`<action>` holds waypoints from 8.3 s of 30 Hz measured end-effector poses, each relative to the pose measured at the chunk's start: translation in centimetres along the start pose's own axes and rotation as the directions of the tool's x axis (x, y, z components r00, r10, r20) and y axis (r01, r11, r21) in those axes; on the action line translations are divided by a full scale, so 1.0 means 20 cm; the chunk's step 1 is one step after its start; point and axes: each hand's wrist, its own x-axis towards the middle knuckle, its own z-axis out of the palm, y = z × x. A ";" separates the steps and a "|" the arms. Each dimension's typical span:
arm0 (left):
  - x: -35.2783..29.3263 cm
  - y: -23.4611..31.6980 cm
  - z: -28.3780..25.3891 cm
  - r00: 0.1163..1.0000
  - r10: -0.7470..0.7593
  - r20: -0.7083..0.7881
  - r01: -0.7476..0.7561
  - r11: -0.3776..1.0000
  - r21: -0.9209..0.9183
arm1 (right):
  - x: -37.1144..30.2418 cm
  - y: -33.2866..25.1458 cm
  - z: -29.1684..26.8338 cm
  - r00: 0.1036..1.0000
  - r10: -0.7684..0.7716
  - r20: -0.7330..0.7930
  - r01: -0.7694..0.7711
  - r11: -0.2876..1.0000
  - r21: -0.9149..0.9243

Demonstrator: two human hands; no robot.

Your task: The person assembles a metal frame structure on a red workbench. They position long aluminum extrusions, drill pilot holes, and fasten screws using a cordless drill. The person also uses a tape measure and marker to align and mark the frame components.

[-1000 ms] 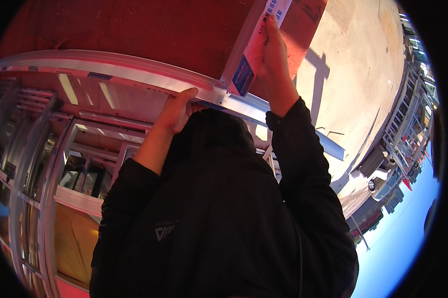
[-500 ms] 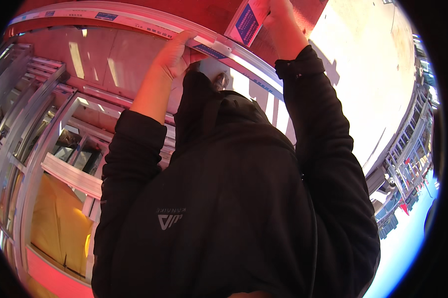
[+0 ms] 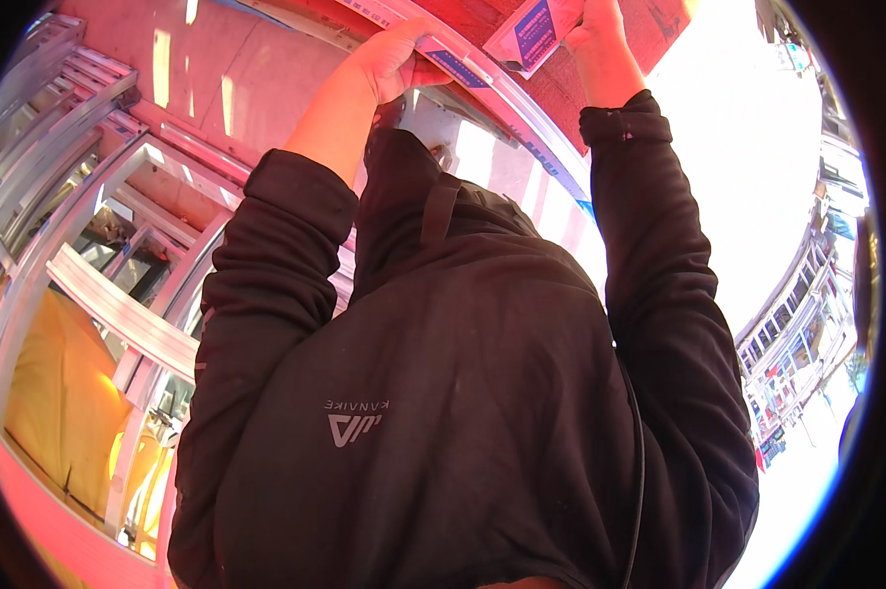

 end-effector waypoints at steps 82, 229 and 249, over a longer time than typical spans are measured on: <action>0.10 0.17 -0.11 0.877 -0.443 0.187 0.425 0.896 0.131 | -0.70 0.14 0.00 0.961 -0.127 -0.247 -0.205 0.279 -0.938; 0.08 0.04 -0.01 0.978 -0.185 -0.092 0.203 0.946 0.254 | -0.02 -0.16 0.06 0.955 -0.025 -0.296 -0.147 0.826 -0.543; 0.13 0.09 0.01 0.981 -0.188 0.045 0.159 0.915 0.370 | -0.97 -0.19 -0.18 0.983 0.069 0.172 0.175 -0.027 -0.984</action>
